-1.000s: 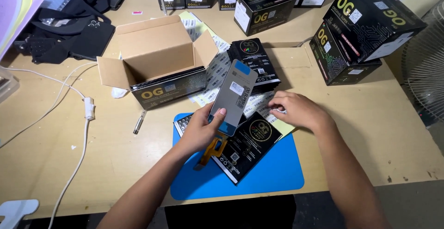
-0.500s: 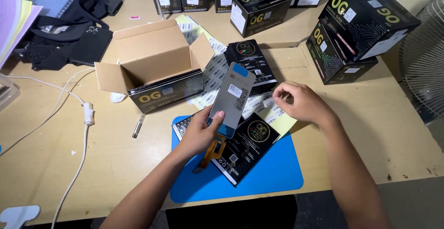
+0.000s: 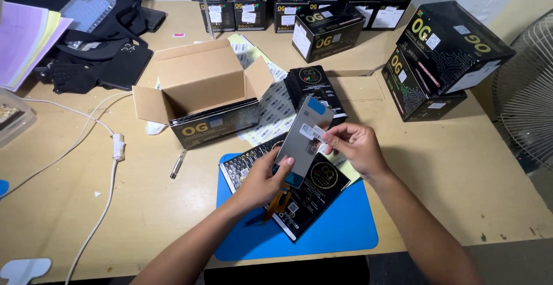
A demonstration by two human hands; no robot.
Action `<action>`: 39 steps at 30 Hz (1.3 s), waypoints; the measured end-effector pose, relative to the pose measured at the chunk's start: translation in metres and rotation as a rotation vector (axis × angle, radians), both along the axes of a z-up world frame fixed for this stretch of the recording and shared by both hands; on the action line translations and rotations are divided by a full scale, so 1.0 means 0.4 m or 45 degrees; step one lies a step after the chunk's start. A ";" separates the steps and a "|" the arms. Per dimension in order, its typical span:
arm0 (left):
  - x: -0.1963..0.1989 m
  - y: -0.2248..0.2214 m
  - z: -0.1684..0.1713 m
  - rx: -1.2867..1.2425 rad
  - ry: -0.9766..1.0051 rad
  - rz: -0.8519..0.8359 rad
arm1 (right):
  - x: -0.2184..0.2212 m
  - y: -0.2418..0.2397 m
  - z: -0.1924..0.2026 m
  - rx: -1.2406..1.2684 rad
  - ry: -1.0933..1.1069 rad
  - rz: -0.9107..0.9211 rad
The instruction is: Labeling and packaging smartphone screens into individual boxes at a workbench.
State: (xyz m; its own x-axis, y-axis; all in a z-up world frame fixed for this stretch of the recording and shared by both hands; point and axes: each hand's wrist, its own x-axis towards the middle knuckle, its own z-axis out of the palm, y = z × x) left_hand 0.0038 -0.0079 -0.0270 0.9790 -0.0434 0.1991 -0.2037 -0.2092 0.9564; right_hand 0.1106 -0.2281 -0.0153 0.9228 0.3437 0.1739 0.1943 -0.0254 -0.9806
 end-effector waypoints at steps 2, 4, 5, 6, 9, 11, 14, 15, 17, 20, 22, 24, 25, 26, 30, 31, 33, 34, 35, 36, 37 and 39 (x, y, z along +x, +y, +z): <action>-0.024 -0.018 0.024 -0.014 -0.005 0.012 | -0.011 0.016 -0.002 0.017 0.016 0.017; -0.038 -0.032 0.032 -0.026 -0.005 0.024 | -0.030 0.034 0.007 0.035 0.037 0.033; -0.038 -0.037 0.029 -0.027 -0.020 0.023 | -0.043 0.043 0.019 0.035 0.020 0.037; -0.040 -0.043 0.025 -0.029 -0.032 0.022 | -0.058 0.051 0.029 0.033 0.007 0.042; -0.052 -0.052 0.052 0.027 -0.076 0.019 | -0.058 0.050 0.029 -0.009 -0.045 0.035; -0.056 -0.054 0.062 0.067 -0.114 0.019 | -0.053 0.052 0.020 0.008 -0.041 0.018; -0.039 -0.057 0.028 0.115 -0.181 0.031 | -0.059 0.052 0.023 0.010 -0.033 0.012; -0.029 -0.057 0.010 0.127 -0.216 0.038 | -0.061 0.052 0.027 -0.001 -0.033 0.017; -0.032 -0.058 0.006 0.115 -0.227 0.042 | -0.062 0.049 0.036 -0.001 -0.034 0.028; -0.015 -0.056 -0.023 0.108 -0.253 0.029 | -0.053 0.040 0.031 0.019 -0.034 0.042; -0.003 -0.056 -0.047 0.109 -0.267 0.015 | -0.054 0.039 0.030 0.034 -0.032 0.046; 0.004 -0.057 -0.068 0.143 -0.262 0.020 | -0.062 0.045 0.040 0.019 -0.004 0.007; 0.000 -0.058 -0.058 0.143 -0.263 0.020 | -0.062 0.046 0.037 0.019 -0.005 0.008; -0.004 -0.060 -0.048 0.172 -0.288 0.015 | -0.062 0.047 0.035 -0.013 -0.005 -0.011; 0.001 -0.065 -0.072 0.225 -0.306 0.014 | -0.057 0.046 0.029 -0.159 -0.041 -0.075; 0.001 -0.063 -0.071 0.225 -0.308 0.015 | -0.046 0.033 0.022 -0.159 -0.043 -0.075; -0.003 -0.061 -0.071 0.237 -0.317 0.008 | -0.028 0.006 0.003 -0.377 -0.153 -0.246; -0.008 -0.061 -0.056 0.239 -0.315 0.005 | -0.023 0.007 -0.003 -0.375 -0.151 -0.248; -0.012 -0.062 -0.040 0.206 -0.342 0.002 | -0.018 0.007 -0.009 -0.232 -0.048 -0.211; -0.017 -0.063 -0.025 0.173 -0.369 -0.005 | -0.015 0.005 -0.016 -0.089 0.054 -0.176; -0.020 -0.062 -0.021 0.174 -0.367 -0.010 | -0.018 0.007 -0.003 -0.088 0.056 -0.181; -0.029 -0.057 -0.011 0.054 -0.329 0.026 | -0.024 0.013 0.025 0.049 0.127 -0.035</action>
